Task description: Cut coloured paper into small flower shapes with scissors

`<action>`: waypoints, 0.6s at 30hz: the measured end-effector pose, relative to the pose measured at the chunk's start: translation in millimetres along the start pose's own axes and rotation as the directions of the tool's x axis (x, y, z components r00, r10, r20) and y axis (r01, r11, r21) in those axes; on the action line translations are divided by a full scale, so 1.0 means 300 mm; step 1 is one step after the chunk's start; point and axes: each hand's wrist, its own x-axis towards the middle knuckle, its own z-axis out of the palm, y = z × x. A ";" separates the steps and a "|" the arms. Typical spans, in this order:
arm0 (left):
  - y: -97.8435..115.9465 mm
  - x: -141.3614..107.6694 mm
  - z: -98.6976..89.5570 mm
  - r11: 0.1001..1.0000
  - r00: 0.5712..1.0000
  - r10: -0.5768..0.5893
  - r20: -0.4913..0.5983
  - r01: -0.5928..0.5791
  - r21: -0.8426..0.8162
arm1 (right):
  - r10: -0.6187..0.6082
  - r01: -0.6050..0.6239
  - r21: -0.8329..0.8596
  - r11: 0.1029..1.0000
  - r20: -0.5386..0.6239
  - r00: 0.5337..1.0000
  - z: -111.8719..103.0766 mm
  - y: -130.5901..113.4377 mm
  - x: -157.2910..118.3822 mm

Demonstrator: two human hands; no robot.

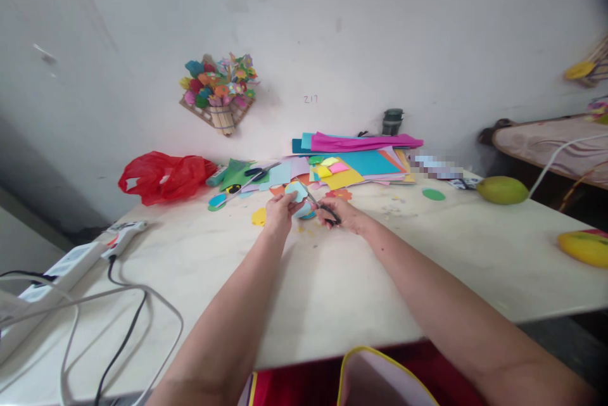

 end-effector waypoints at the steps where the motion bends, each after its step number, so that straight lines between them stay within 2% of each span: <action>1: 0.000 -0.003 0.003 1.000 1.000 0.005 -0.002 -0.005 0.000 | 0.010 -0.010 0.004 1.000 -0.002 1.000 0.002 -0.002 -0.002; 7: 0.004 -0.025 0.025 0.999 0.997 0.030 -0.065 -0.031 -0.016 | -0.004 0.004 0.016 1.000 -0.006 1.000 0.017 -0.015 -0.011; 18: -0.012 -0.055 0.075 0.995 0.974 0.082 -0.211 -0.093 -0.045 | -0.030 0.035 0.058 0.998 -0.086 0.996 0.064 -0.024 -0.009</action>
